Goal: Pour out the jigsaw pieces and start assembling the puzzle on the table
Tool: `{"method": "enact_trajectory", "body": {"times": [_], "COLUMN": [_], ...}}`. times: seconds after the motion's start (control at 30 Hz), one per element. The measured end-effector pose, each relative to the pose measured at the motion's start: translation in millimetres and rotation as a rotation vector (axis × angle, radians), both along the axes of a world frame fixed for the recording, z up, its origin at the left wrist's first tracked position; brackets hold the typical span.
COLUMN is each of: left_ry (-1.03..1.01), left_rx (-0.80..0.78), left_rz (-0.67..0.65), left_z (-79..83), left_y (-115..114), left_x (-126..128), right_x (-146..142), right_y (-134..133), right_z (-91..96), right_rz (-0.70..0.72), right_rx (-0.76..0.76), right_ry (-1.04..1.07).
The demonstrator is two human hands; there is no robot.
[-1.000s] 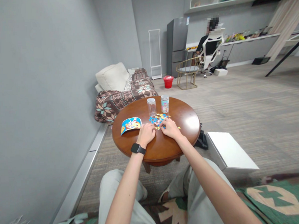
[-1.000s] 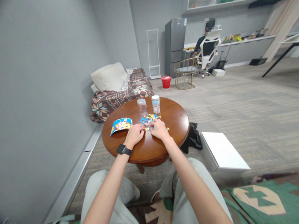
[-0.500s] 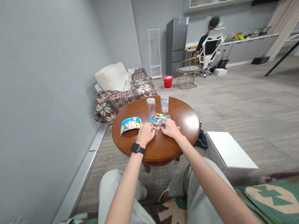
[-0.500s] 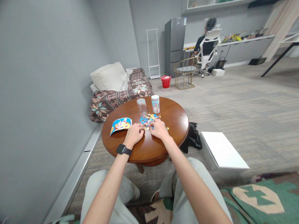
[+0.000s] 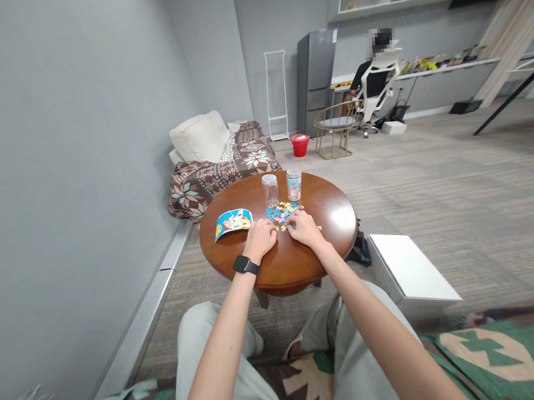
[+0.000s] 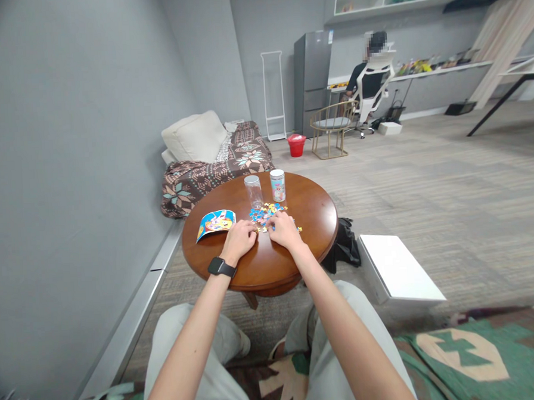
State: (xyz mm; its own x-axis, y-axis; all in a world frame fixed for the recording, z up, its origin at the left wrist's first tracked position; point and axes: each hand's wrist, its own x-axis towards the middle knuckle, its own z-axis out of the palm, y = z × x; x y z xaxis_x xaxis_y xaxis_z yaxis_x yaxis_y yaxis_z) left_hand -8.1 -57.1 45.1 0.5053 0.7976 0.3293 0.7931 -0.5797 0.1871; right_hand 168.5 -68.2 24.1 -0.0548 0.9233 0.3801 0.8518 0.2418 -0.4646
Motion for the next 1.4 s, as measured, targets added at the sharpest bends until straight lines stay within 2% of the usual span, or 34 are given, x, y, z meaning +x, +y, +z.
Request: {"method": "enact_trajectory", "body": {"times": [0.07, 0.2, 0.27, 0.5, 0.67, 0.73, 0.83, 0.9, 1.03, 1.2, 1.33, 1.4], "left_ry": [0.003, -0.021, -0.035, -0.031, -0.030, -0.040, -0.050, -0.061, -0.061, -0.074, -0.055, -0.045], "left_rx": [0.000, -0.030, -0.037, -0.029, 0.016, 0.005, -0.033, -0.039, -0.011, 0.031, -0.001, 0.000], "left_rz": [0.012, -0.109, -0.129, -0.083, 0.044, 0.000, -0.137, -0.156, -0.097, 0.067, -0.071, -0.097], "left_z": [0.7, 1.8, 2.1, 2.0, 2.6, 3.0, 2.6, 1.8, 0.1, 0.0, 0.4, 0.3], "left_y": [-0.2, -1.9, -2.8, -2.7, -1.7, -2.2, -3.2, -3.2, -1.2, 0.4, -1.2, -1.6], "left_x": [-0.1, 0.3, 0.6, 0.8, -0.1, 0.1, 1.0, 1.5, 1.0, -1.0, -0.3, 0.2], "right_x": [0.2, 0.6, 0.5, -0.8, -1.2, -1.0, -0.8, -0.9, -1.5, -1.7, -1.4, -1.3], "right_y": [0.4, 0.4, 0.0, -1.1, -2.0, -2.1, -2.1, -2.1, -2.6, -3.6, -3.7, -3.5], "right_z": [-0.6, 0.1, 1.0, 2.7, 3.4, 3.5, 3.6, 3.8, 4.4, 5.1, 5.4, 5.3], "right_rz": [-0.010, -0.001, 0.003, -0.008, -0.019, -0.019, -0.009, -0.002, 0.000, -0.011, 0.000, 0.003], "right_rx": [0.001, -0.018, -0.024, -0.032, -0.031, -0.031, -0.032, -0.033, -0.026, -0.026, -0.021, -0.019], "right_ry": [-0.005, -0.023, -0.029, -0.031, -0.037, -0.041, -0.045, -0.045, -0.035, -0.033, -0.028, -0.029]}}
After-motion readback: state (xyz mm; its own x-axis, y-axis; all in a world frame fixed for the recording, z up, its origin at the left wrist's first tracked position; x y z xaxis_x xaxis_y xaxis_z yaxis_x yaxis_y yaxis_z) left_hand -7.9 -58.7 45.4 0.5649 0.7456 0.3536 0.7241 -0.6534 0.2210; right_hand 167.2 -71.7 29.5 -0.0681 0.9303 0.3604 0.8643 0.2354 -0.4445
